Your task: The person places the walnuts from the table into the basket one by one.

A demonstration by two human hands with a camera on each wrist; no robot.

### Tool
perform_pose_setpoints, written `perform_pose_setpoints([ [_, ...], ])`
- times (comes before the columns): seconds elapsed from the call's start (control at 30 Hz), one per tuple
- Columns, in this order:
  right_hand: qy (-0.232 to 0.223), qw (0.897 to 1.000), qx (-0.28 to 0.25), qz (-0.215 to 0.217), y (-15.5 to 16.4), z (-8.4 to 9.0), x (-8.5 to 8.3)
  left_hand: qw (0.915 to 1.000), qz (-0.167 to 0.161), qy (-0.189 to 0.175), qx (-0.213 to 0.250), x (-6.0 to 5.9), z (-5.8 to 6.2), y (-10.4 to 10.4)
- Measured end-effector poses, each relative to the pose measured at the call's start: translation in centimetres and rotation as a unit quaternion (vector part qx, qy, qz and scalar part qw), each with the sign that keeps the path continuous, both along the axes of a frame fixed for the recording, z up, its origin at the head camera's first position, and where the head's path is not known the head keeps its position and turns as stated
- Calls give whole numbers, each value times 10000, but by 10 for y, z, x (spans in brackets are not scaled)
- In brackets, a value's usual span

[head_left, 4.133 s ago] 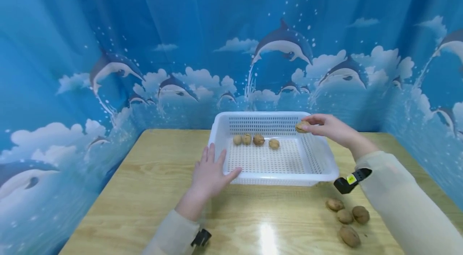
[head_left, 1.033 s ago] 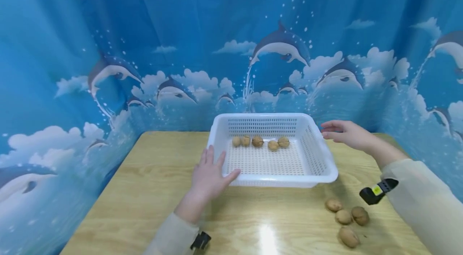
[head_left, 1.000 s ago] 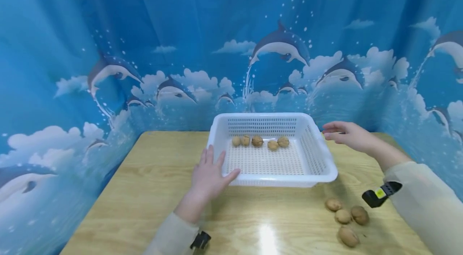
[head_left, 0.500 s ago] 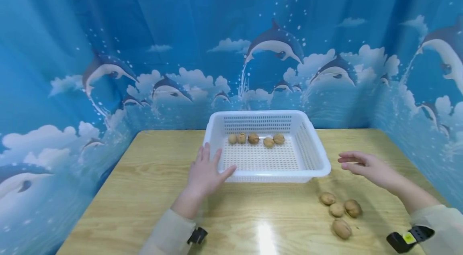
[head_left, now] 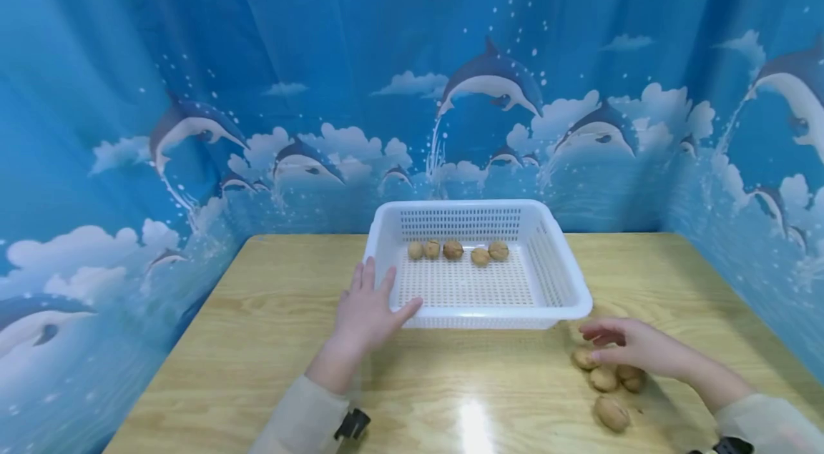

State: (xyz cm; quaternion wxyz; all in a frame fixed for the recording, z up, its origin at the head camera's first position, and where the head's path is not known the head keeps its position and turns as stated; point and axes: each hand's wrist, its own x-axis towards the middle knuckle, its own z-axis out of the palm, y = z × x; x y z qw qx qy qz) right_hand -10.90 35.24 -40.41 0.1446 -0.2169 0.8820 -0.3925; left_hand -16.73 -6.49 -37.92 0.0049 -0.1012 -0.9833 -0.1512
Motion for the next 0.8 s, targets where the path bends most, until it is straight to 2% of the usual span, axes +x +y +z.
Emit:
perform_pose_setpoints([
  [0.23, -61, 9997, 217, 72, -5, -11, -3, 10000, 24, 60, -27, 1, 2, 0],
  [0.53, 360, 9961, 784, -179, -2, -12, -3, 9998, 13, 88, -154, -1, -1, 1],
  [0.8, 686, 9959, 443, -381, 4, -5, 1, 9998, 37, 95, -162, 1, -1, 1],
])
